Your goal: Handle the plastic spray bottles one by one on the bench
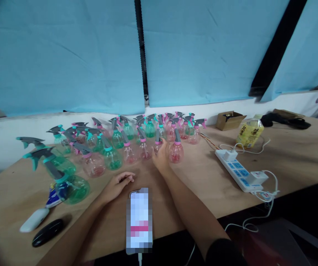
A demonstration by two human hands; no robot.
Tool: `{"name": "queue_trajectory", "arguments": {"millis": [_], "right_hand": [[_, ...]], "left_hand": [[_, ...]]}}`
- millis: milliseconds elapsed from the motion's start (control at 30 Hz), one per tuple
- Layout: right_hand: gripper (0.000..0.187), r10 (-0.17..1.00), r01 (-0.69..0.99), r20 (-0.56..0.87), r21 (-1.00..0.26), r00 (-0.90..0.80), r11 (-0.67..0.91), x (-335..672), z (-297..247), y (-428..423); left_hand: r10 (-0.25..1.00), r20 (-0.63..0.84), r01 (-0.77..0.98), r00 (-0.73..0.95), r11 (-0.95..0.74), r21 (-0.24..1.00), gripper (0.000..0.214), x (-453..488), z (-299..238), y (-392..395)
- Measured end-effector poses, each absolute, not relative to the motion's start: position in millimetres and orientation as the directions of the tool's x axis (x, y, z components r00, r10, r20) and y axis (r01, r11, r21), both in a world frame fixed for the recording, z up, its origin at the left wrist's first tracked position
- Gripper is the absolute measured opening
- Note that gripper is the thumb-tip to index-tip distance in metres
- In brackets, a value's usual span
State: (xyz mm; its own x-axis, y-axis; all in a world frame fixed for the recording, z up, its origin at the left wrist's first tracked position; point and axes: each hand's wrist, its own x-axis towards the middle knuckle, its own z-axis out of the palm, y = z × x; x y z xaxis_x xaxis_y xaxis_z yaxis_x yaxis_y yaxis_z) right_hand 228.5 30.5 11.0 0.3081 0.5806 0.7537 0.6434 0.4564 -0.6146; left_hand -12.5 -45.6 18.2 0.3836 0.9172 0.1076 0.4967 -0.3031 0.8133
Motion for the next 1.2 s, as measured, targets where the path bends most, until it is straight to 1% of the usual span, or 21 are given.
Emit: {"name": "queue_trajectory", "arguments": {"millis": [200, 367, 467, 533, 600, 667, 767, 867, 933, 1067, 1133, 1200], "right_hand": [[0.058, 0.623, 0.595, 0.713, -0.664, 0.320, 0.454, 233.2, 5.1, 37.1], [0.067, 0.633, 0.586, 0.710, -0.667, 0.310, 0.461, 231.4, 5.3, 35.3], [0.070, 0.589, 0.585, 0.724, -0.667, 0.360, 0.462, 227.8, 11.3, 27.1], [0.068, 0.550, 0.576, 0.736, -0.665, 0.395, 0.475, 225.9, 18.2, 18.9], [0.065, 0.521, 0.584, 0.756, -0.645, 0.396, 0.492, 226.4, 26.9, 10.2], [0.061, 0.485, 0.628, 0.789, -0.603, 0.378, 0.492, 231.4, 36.5, 2.9], [0.052, 0.407, 0.726, 0.844, -0.519, 0.350, 0.452, 247.7, 47.0, -1.0], [0.050, 0.344, 0.757, 0.841, -0.532, 0.419, 0.379, 268.2, 47.0, 4.4], [0.052, 0.354, 0.729, 0.807, -0.584, 0.473, 0.357, 278.9, 42.0, 10.4], [0.059, 0.445, 0.612, 0.694, -0.716, 0.567, 0.336, 289.6, 32.8, 18.0], [0.058, 0.469, 0.601, 0.671, -0.735, 0.574, 0.316, 291.2, 32.3, 18.0], [0.051, 0.489, 0.612, 0.670, -0.730, 0.558, 0.303, 290.9, 33.9, 16.2]], "left_hand": [[0.916, 0.105, 0.512, 0.388, -0.308, 0.802, 0.035, -11.7, 20.1, -46.2], [0.920, 0.092, 0.516, 0.381, -0.294, 0.804, 0.036, -10.6, 22.3, -47.4], [0.921, 0.088, 0.511, 0.380, -0.288, 0.810, 0.036, -10.7, 23.2, -48.1], [0.922, 0.085, 0.511, 0.377, -0.284, 0.811, 0.037, -10.7, 23.8, -48.4], [0.923, 0.084, 0.511, 0.376, -0.283, 0.812, 0.037, -10.6, 24.3, -48.6], [0.922, 0.085, 0.509, 0.379, -0.285, 0.812, 0.036, -10.4, 24.7, -48.6], [0.919, 0.090, 0.511, 0.383, -0.292, 0.809, 0.036, -10.4, 24.1, -48.1], [0.919, 0.090, 0.512, 0.384, -0.293, 0.808, 0.037, -10.7, 22.5, -47.2], [0.919, 0.089, 0.511, 0.383, -0.291, 0.809, 0.037, -10.9, 21.9, -47.0], [0.920, 0.087, 0.512, 0.382, -0.290, 0.808, 0.037, -10.5, 23.0, -47.7], [0.920, 0.079, 0.518, 0.384, -0.285, 0.807, 0.038, -10.4, 23.8, -48.1], [0.919, 0.073, 0.519, 0.387, -0.283, 0.807, 0.038, -10.6, 23.7, -48.0]]}}
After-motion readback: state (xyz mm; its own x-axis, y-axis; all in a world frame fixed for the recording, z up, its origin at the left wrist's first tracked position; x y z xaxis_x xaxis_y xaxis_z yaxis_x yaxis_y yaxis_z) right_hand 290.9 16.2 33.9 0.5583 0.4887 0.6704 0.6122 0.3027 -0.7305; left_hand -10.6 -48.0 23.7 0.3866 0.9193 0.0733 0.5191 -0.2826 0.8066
